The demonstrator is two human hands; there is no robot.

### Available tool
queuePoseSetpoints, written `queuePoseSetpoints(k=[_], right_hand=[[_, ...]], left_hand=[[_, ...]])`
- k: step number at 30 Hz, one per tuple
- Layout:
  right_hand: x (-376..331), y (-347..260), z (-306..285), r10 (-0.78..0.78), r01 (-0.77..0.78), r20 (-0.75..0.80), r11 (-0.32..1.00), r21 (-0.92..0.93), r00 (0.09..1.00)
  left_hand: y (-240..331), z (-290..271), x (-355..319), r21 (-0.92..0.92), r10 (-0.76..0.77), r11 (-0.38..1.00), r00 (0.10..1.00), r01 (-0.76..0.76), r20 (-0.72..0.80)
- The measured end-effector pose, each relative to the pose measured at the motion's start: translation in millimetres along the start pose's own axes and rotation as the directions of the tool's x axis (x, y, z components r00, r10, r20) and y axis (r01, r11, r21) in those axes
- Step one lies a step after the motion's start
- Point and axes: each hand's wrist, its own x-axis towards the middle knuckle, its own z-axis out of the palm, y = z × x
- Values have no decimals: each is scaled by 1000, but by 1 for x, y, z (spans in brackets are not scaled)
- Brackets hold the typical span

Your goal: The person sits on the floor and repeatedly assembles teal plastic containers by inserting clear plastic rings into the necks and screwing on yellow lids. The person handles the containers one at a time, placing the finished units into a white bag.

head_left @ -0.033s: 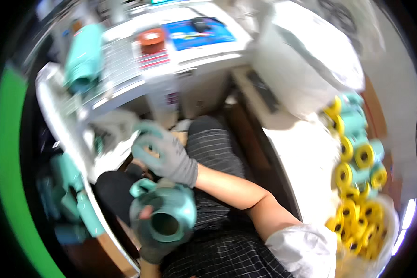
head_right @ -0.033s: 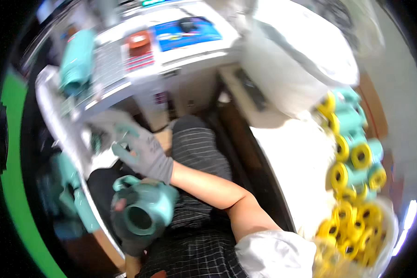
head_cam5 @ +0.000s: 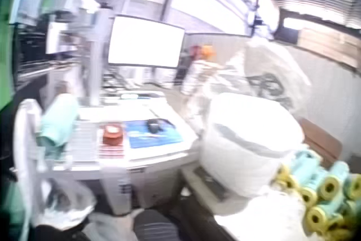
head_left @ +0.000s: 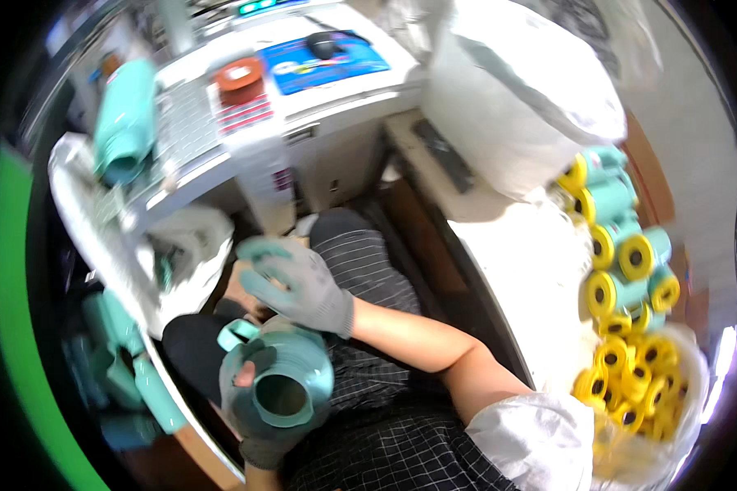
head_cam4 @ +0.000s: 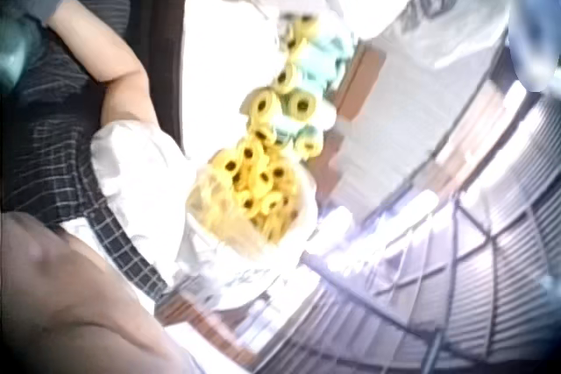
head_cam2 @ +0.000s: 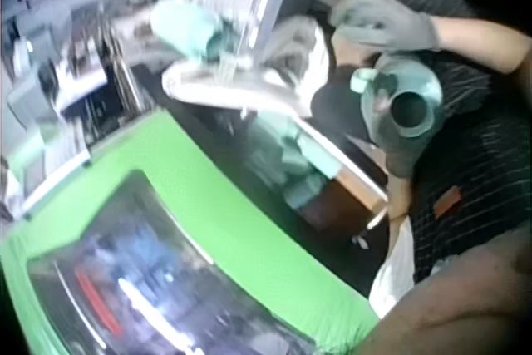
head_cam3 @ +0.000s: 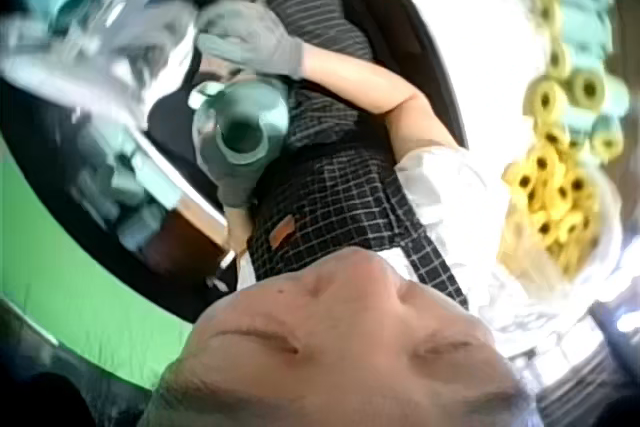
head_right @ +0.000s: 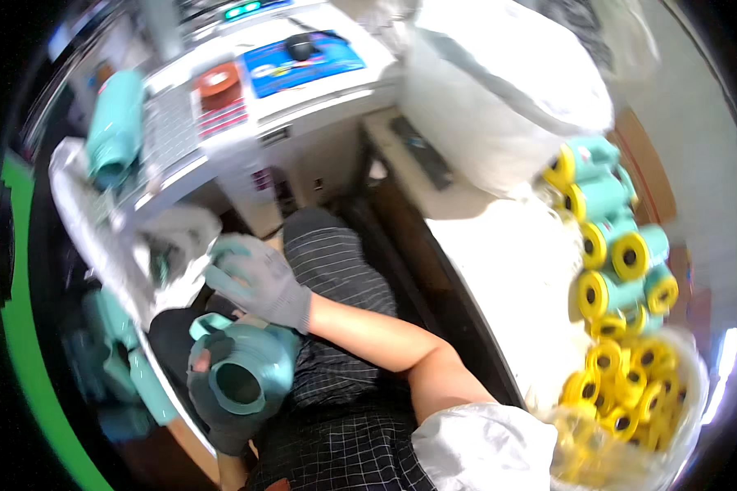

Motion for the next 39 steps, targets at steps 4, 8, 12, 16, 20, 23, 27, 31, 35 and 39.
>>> queuePoseSetpoints(k=[4,8,12,16,20,23,27,31,35,39], right_hand=[[-104,17,-127,255,-324,-330,929,-176,909],[-182,29,-249,301,-708,-800,675,-206,519],[-228,80,-346,125,-756,-745,107,-646,655],[-226,87,-334,284,-809,-764,312,-498,579],[-111,15,-215,828,-625,-288,554,550,480],[-72,-39,-154,748,-683,257,335,650,612],[-80,-40,-110,553,-553,127,733,396,823],[-70,-59,-123,59,-29,295,994,-105,954],[-76,-62,-134,-155,299,421,905,-301,894],[-67,-70,-126,-204,430,486,802,-414,850]], left_hand=[[-3,24,44,642,420,557,845,-527,329],[-1,60,64,591,486,405,712,-697,507],[-2,72,77,511,503,411,655,-755,564],[-5,66,77,567,484,313,642,-762,595],[-41,48,66,568,639,396,661,-722,395],[-19,52,67,559,594,295,607,-775,528],[-19,38,57,616,598,178,582,-767,551],[-23,33,47,621,629,233,603,-748,491],[-33,27,42,601,641,201,568,-773,516],[-27,21,51,605,623,174,562,-777,544]])
